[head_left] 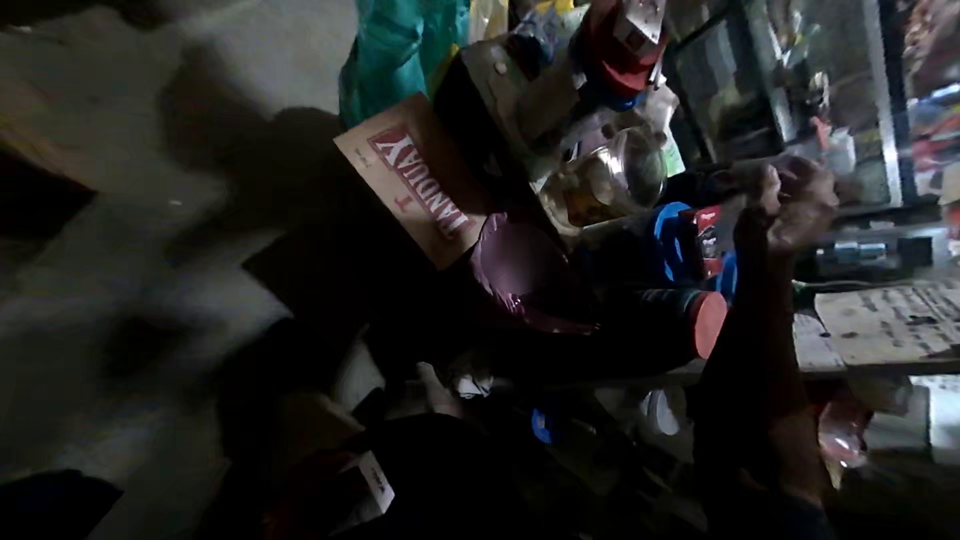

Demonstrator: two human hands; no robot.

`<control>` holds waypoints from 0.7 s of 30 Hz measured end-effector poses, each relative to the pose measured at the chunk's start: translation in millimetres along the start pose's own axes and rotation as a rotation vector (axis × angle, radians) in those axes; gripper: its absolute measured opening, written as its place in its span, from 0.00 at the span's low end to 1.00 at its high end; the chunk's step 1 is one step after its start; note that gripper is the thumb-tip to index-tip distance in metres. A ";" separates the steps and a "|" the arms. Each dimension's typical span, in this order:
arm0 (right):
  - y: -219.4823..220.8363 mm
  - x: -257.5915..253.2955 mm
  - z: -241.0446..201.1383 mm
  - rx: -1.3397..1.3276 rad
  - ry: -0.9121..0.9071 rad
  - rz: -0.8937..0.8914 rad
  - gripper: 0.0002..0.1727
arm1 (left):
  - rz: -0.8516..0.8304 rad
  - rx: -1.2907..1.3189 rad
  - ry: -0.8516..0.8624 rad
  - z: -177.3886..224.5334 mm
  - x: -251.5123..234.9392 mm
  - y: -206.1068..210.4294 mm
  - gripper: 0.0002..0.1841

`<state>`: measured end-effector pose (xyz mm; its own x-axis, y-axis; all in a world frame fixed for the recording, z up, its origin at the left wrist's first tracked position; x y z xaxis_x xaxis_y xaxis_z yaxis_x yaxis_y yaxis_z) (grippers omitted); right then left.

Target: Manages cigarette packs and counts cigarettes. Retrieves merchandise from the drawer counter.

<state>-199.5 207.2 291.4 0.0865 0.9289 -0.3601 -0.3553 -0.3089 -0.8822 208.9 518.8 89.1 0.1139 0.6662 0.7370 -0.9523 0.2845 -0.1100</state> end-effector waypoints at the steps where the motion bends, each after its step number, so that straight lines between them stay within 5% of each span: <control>1: 20.2 -6.5 35.0 -0.221 -0.039 0.084 0.26 | -0.084 -0.047 -0.123 15.4 -8.9 -23.4 0.19; 6: 50.0 -4.7 70.1 -0.446 0.390 -0.420 0.40 | -0.218 -0.044 0.125 0.3 -64.6 -118.2 0.21; 9: 70.3 -2.8 69.2 -0.399 0.410 -0.588 0.46 | -0.205 -0.074 0.303 28.8 -94.0 -148.7 0.19; 13: 88.9 -9.3 72.1 -0.227 0.375 -0.693 0.43 | -0.240 -0.127 0.307 66.2 -134.1 -166.9 0.21; 16: 63.2 -20.3 60.4 -0.273 0.372 -0.546 0.46 | -0.223 -0.202 0.350 101.8 -165.4 -171.2 0.21; 21: 34.2 -39.7 23.3 -0.866 0.286 -0.084 0.51 | -0.166 -0.263 0.339 163.3 -211.3 -168.5 0.23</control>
<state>-236.8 164.5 282.6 0.3488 0.9049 -0.2438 0.4750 -0.3950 -0.7863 299.1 217.5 60.8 0.3863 0.7725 0.5039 -0.8143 0.5423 -0.2070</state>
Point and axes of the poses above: each hand's wrist, its own x-axis away from the middle knuckle, its own y-axis out of the palm, z = x × y, the point moved 4 cm from there along -x, towards the middle knuckle, and after that the axes turned 1 degree about -z, right-handed, at the moved point
